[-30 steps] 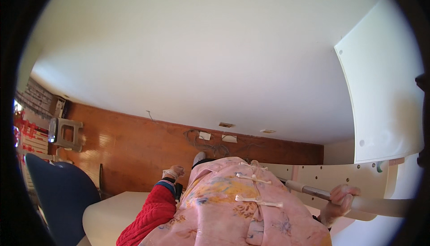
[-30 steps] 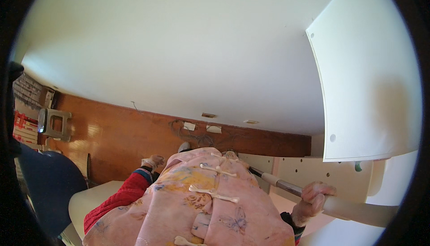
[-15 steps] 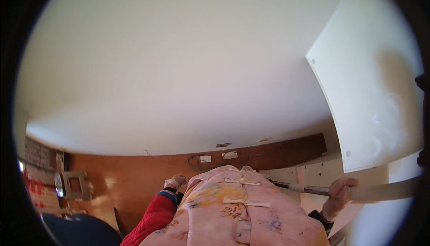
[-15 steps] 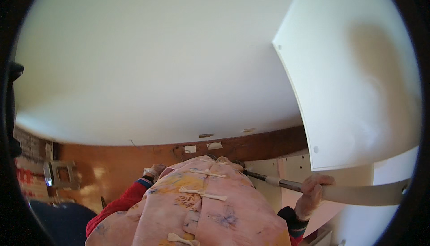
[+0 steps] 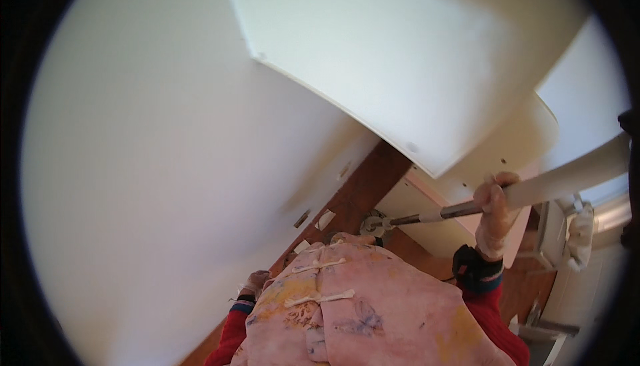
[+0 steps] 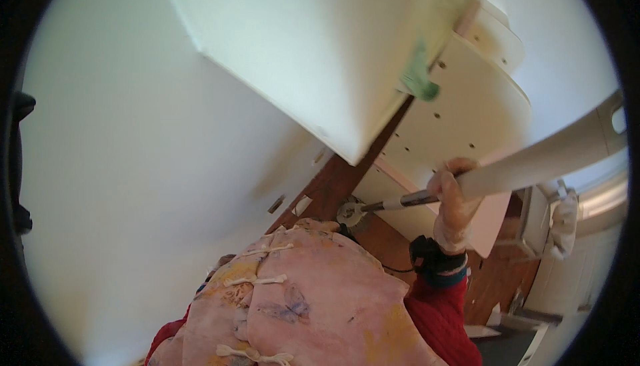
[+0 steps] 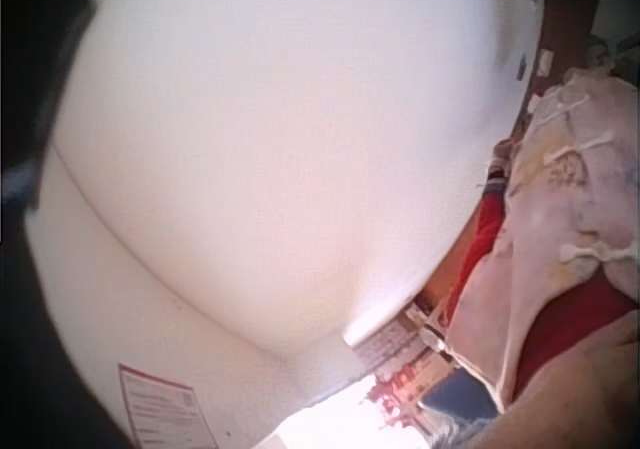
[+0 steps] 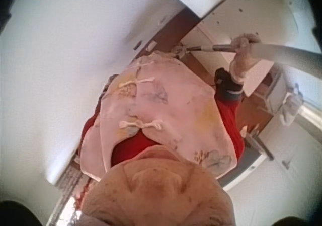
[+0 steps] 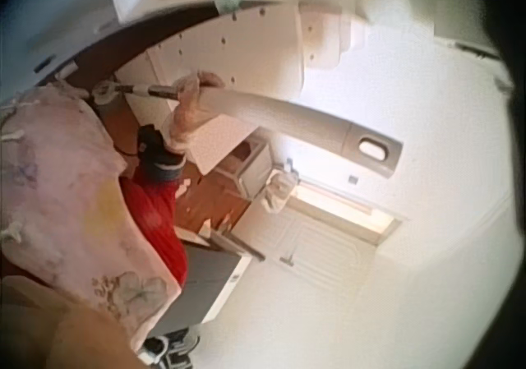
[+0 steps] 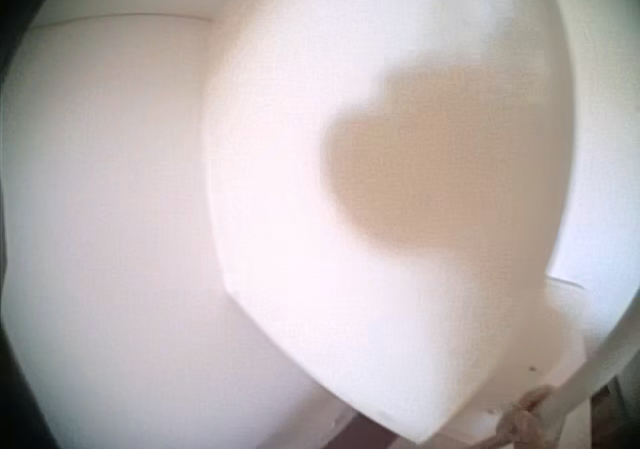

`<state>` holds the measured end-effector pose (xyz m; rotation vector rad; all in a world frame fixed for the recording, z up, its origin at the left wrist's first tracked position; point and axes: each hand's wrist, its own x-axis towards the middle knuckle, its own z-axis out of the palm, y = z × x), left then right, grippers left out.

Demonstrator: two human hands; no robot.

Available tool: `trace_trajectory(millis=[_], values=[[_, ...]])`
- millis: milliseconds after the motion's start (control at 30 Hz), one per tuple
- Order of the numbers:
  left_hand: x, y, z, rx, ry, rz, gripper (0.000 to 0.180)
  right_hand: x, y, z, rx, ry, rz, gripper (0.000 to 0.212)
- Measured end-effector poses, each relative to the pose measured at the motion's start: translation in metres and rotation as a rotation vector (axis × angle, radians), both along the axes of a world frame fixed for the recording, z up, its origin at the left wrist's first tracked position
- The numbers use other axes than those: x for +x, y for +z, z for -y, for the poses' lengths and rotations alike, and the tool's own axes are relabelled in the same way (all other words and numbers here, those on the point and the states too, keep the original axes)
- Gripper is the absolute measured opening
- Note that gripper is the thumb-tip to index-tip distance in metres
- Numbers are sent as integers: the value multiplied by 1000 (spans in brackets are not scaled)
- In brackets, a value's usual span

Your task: The person mops a wooden floor in a cluttered room using a mop. They move around furniture and debris, repeatedly wiping the floor surface. A second person briefly appears in the doorway but does not assist.

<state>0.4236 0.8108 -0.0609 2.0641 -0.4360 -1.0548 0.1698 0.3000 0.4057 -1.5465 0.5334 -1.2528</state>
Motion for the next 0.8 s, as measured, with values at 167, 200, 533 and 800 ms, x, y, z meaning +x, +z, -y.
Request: trace_trajectory(millis=[167, 200, 533, 800], values=[[42, 28, 75, -23, 165, -363, 31, -8, -22, -1, 83, -9, -36, 20], [47, 33, 90, 80, 73, -213, 30, -10, -25, 3, 64, -22, -31, 19], [116, -13, 154, -10, -602, -91, 29, -33, -62, -26, 85, -321, 183, 12], [154, -26, 186, 139, -1057, 75, 29, -50, -63, -63, -126, -507, 204, 16]])
